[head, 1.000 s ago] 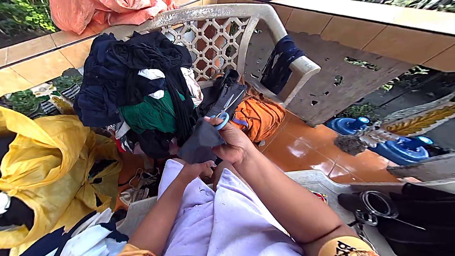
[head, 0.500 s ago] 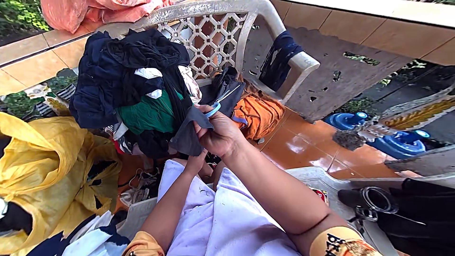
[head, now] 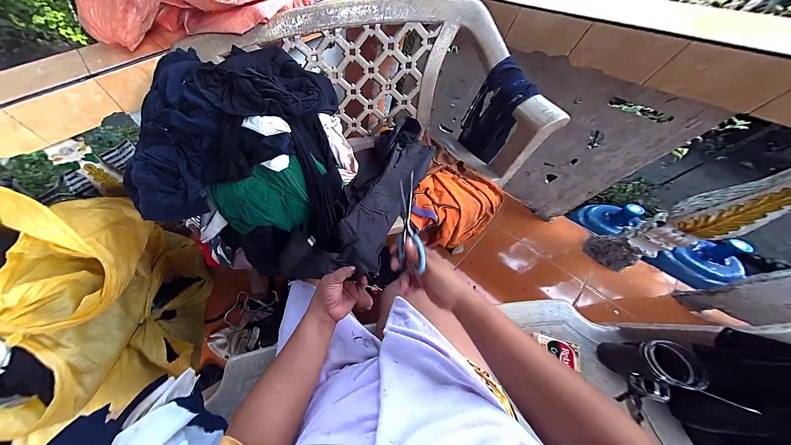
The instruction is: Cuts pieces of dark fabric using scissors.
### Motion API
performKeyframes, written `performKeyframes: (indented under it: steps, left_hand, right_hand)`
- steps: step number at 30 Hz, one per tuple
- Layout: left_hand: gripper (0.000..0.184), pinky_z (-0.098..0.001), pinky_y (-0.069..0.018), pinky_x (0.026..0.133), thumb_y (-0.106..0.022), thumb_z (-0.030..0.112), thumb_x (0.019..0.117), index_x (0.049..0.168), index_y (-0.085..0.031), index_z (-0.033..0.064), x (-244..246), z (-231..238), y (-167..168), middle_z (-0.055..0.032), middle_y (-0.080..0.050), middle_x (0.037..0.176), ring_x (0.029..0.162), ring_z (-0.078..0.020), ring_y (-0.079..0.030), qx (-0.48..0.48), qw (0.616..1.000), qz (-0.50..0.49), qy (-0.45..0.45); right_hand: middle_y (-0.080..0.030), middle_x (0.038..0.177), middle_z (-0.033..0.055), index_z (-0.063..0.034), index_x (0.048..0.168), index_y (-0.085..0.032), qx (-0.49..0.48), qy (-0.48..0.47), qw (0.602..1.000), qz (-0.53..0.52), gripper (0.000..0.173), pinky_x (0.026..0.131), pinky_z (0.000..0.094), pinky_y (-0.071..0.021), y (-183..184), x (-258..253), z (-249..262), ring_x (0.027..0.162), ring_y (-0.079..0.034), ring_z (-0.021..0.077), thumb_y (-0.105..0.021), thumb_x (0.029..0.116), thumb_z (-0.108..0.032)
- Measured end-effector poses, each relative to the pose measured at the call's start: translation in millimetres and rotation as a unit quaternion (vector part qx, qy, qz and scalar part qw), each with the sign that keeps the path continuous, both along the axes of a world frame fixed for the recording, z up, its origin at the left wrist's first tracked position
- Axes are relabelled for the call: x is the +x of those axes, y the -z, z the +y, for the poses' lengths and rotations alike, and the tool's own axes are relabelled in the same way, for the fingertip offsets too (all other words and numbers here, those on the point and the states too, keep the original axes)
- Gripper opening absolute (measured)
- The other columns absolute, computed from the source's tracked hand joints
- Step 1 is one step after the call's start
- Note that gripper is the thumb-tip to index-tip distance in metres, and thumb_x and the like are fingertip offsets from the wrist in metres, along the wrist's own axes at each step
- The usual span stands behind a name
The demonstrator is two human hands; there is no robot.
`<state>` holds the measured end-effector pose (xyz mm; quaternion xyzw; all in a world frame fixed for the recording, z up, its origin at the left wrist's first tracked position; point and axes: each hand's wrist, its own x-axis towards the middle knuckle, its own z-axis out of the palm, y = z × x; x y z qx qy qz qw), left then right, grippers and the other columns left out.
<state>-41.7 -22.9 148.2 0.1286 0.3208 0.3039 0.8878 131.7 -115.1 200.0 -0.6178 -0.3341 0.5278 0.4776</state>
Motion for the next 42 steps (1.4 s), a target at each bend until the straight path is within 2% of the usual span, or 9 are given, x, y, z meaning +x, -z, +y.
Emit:
performKeyframes:
  steps: [4,8,12,14,19,23,28,36,42]
  left_hand:
    - [0.021,-0.0305,-0.0615,0.073,-0.045,-0.01,0.0928,0.097,-0.06,0.0042,2.8,1.9,7.0,-0.0099,-0.071,0.085,0.072,-0.0168,-0.071,0.022,0.997,-0.068,-0.024]
    - [0.026,-0.0362,-0.0596,0.086,-0.051,-0.014,0.0886,0.108,-0.057,0.0028,6.8,0.0,-1.0,-0.0091,-0.071,0.098,0.09,-0.0186,-0.071,0.121,0.991,-0.037,-0.043]
    - [0.026,-0.0381,-0.0578,0.091,-0.052,-0.011,0.0905,0.112,-0.056,0.0019,6.8,-3.6,-8.9,-0.0083,-0.071,0.102,0.096,-0.0185,-0.07,0.175,0.98,-0.027,-0.087]
    - [0.024,-0.0371,-0.0579,0.091,-0.049,-0.011,0.0925,0.112,-0.056,0.0025,3.8,-5.2,-15.1,-0.0083,-0.071,0.101,0.095,-0.0182,-0.07,0.169,0.979,-0.03,-0.107]
    - [0.023,-0.0371,-0.0571,0.093,-0.045,-0.011,0.0949,0.112,-0.054,0.0018,-1.2,-8.4,-19.3,-0.0085,-0.07,0.101,0.095,-0.0183,-0.07,0.173,0.976,-0.028,-0.126]
    - [0.024,-0.0387,-0.057,0.095,-0.049,-0.011,0.0926,0.112,-0.055,0.0016,3.9,-15.5,-16.3,-0.0079,-0.07,0.102,0.098,-0.0186,-0.07,0.202,0.973,-0.027,-0.112]
    - [0.023,-0.0359,-0.0581,0.092,-0.053,-0.01,0.0901,0.109,-0.059,0.0028,7.8,-25.0,-15.6,-0.0067,-0.072,0.1,0.095,-0.0163,-0.071,0.223,0.971,-0.032,-0.085]
    - [0.024,-0.0367,-0.0573,0.093,-0.052,-0.011,0.09,0.11,-0.058,0.0025,8.4,-27.0,-13.5,-0.0068,-0.071,0.102,0.098,-0.017,-0.07,0.219,0.971,-0.03,-0.088]
    - [0.025,-0.0378,-0.0578,0.093,-0.048,-0.011,0.0916,0.111,-0.056,0.0021,7.2,-27.0,-16.7,-0.0082,-0.071,0.102,0.097,-0.0192,-0.071,0.193,0.977,-0.023,-0.088]
  right_hand:
    - [-0.06,0.08,-0.0045,-0.0058,0.111,-0.052,-0.029,-0.05,0.998,0.006,0.04,0.049,0.0213,-0.0508,29.2,-24.5,-63.7,0.051,-0.054,0.0037,-0.052,0.0972,-0.043]
    - [-0.058,0.078,-0.0053,-0.0088,0.108,-0.051,-0.074,-0.06,0.995,0.035,0.03,0.049,0.0183,-0.0456,25.3,-40.8,-87.4,0.051,-0.05,0.0016,-0.055,0.0983,-0.037]
    - [-0.059,0.078,-0.005,-0.0102,0.108,-0.05,-0.084,-0.064,0.988,0.115,0.028,0.048,0.0159,-0.0446,22.4,-43.8,-84.0,0.05,-0.049,0.0011,-0.046,0.1038,-0.037]
    - [-0.06,0.078,-0.0055,-0.0114,0.108,-0.05,-0.066,-0.084,0.98,0.17,0.031,0.048,0.0152,-0.0456,23.9,-45.5,-83.5,0.05,-0.051,0.0008,-0.045,0.1039,-0.042]
    - [-0.061,0.078,-0.0086,-0.0154,0.107,-0.052,-0.019,-0.137,0.97,0.2,0.05,0.049,0.0146,-0.0456,26.0,-49.1,-79.3,0.052,-0.051,-0.0004,-0.06,0.0937,-0.063]
    - [-0.06,0.078,-0.0079,-0.0143,0.107,-0.051,-0.016,-0.118,0.973,0.196,0.042,0.049,0.0142,-0.0446,23.2,-50.4,-71.3,0.051,-0.05,-0.0004,-0.054,0.0986,-0.055]
    - [-0.06,0.077,-0.007,-0.0137,0.104,-0.052,0.009,-0.07,0.975,0.21,0.043,0.047,0.014,-0.0435,23.1,-48.9,-67.2,0.05,-0.049,-0.0003,-0.056,0.0977,-0.056]
    - [-0.058,0.073,-0.0085,-0.0134,0.103,-0.053,0.027,-0.039,0.98,0.195,0.021,0.045,0.0113,-0.0388,22.3,-51.6,-70.1,0.049,-0.046,-0.0035,-0.051,0.1032,-0.034]
    - [-0.055,0.066,-0.0122,-0.0177,0.094,-0.057,0.043,-0.027,0.982,0.183,0.025,0.043,0.0104,-0.0318,26.6,-51.3,-74.5,0.047,-0.04,-0.0064,-0.066,0.096,-0.041]
